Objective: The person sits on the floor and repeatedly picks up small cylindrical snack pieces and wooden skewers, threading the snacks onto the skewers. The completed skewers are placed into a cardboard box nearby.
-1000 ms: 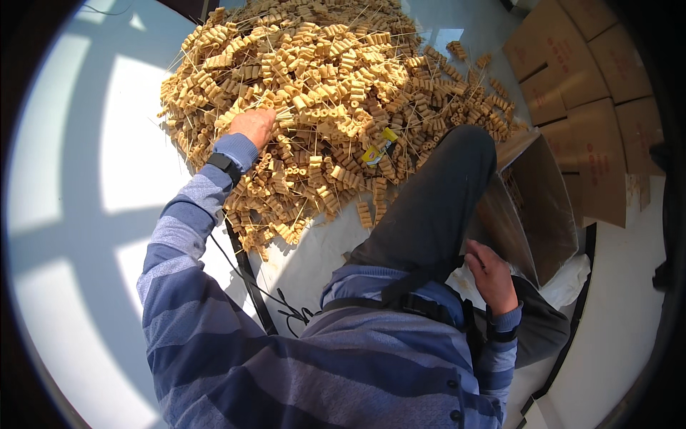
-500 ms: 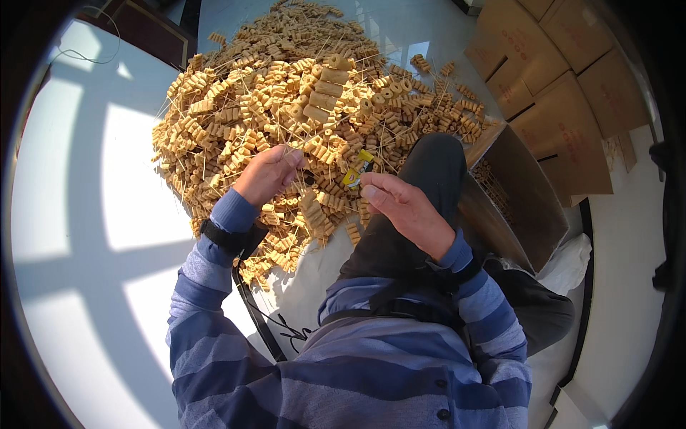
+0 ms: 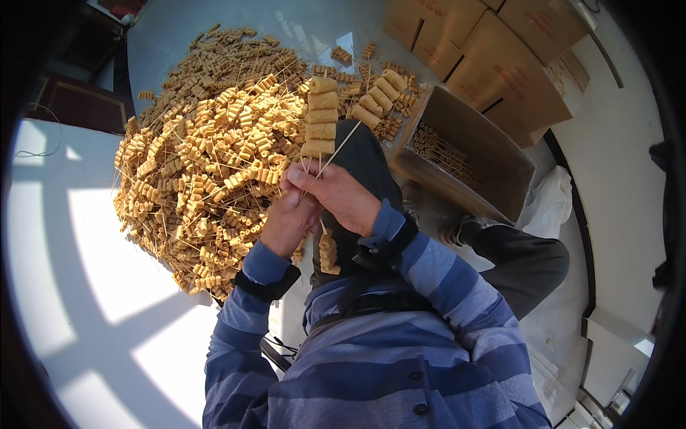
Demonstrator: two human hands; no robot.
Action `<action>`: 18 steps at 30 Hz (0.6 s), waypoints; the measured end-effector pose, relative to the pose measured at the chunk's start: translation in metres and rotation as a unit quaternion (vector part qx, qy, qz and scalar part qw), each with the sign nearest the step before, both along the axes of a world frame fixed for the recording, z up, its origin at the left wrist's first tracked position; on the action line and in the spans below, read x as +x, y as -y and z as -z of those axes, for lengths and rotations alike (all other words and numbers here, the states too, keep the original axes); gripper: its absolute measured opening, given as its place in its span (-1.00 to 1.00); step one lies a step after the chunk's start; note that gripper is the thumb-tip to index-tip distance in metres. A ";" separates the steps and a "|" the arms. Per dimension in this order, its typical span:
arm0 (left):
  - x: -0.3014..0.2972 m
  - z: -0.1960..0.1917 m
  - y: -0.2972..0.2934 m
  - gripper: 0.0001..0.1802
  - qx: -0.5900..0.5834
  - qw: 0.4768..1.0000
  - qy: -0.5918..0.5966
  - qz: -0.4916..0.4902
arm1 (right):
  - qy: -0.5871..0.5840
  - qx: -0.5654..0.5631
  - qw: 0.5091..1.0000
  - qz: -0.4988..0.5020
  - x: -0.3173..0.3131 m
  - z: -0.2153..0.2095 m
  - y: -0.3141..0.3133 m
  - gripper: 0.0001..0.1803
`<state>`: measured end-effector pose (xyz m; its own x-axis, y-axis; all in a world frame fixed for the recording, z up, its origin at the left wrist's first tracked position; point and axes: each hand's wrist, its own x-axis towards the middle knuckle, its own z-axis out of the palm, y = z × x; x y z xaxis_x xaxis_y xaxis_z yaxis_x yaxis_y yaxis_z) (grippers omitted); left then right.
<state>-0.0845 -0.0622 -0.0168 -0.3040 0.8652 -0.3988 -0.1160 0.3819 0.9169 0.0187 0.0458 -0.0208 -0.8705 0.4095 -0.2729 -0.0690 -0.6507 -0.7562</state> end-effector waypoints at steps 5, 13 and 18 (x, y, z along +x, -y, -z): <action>0.009 0.005 -0.006 -0.65 -0.052 0.997 -0.016 0.048 | 0.056 -0.035 0.997 0.033 0.016 -0.001 -0.011 -0.61; 0.029 0.017 -0.016 -0.78 -0.070 0.985 -0.100 0.126 | 0.057 -0.030 0.993 0.102 0.043 0.012 -0.029 -0.57; 0.037 0.019 -0.012 -0.81 -0.032 0.951 -0.247 0.180 | 0.064 0.010 0.991 0.119 0.062 0.015 -0.046 -0.54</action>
<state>-0.0474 -0.0498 -0.0361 -0.1557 0.9278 -0.3390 0.4731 0.3713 0.7989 0.0808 0.0917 -0.0360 -0.7081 0.6053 -0.3637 -0.1218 -0.6120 -0.7814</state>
